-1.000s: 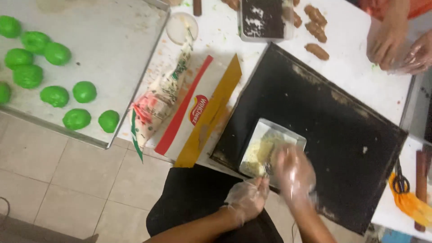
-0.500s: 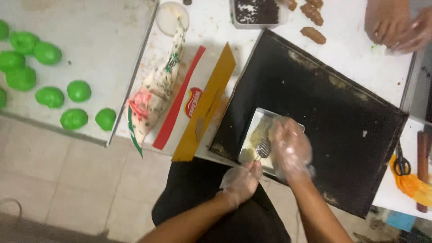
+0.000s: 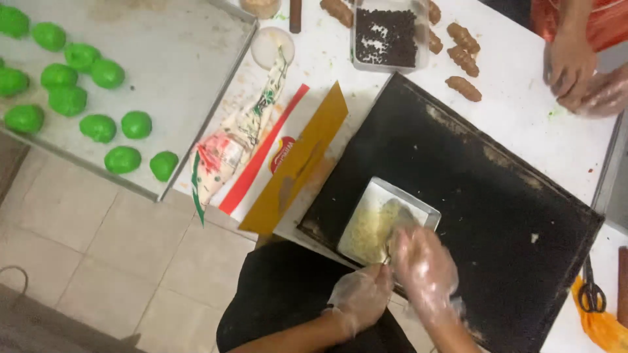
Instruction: Grating cheese and arranging dough balls on a tray in a bakery.
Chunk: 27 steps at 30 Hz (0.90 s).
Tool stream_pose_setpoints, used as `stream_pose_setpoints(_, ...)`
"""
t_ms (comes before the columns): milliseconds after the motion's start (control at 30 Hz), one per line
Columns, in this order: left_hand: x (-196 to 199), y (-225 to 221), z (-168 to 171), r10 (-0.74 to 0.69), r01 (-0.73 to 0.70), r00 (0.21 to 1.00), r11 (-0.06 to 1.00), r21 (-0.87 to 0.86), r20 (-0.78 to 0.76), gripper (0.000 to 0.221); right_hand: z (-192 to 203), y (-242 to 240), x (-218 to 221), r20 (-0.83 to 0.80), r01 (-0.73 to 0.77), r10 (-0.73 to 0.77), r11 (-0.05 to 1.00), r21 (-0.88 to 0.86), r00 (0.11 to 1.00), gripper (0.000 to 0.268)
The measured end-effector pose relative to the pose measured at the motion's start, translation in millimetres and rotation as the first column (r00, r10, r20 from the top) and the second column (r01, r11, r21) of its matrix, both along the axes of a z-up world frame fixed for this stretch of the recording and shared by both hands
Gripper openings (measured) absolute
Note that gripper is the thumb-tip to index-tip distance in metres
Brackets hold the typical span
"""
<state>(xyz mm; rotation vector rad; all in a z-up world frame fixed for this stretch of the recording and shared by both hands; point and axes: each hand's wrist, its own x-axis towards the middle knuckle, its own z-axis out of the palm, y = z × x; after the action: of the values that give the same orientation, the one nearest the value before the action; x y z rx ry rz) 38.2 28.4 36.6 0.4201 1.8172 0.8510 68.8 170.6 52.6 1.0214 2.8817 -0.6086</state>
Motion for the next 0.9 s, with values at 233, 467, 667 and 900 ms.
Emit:
stream_pose_setpoints(233,40.6,5.4,-13.7,0.2,-0.193,0.977,0.976,-0.1,0.067,0.052,-3.9,19.4,16.9,0.035,-0.02,0.02,1.0,0.016,0.999,0.042)
stream_pose_setpoints(467,70.5,8.4,17.5,0.257,-0.259,0.962,0.966,0.01,0.094,0.065,-10.7,62.4,-6.4,0.019,-0.159,0.159,0.987,-0.006,0.987,0.033)
stream_pose_setpoints(667,99.6,35.2,-9.2,0.381,-0.385,0.923,0.916,0.111,0.06,0.038,-50.6,49.1,80.6,-0.222,-0.013,0.353,0.555,0.832,0.909,0.04)
stream_pose_setpoints(900,114.8,24.4,-18.1,0.343,-0.347,0.936,0.937,-0.044,-0.084,0.049,-73.8,82.7,42.6,0.167,-0.305,0.412,0.294,0.906,0.896,0.061)
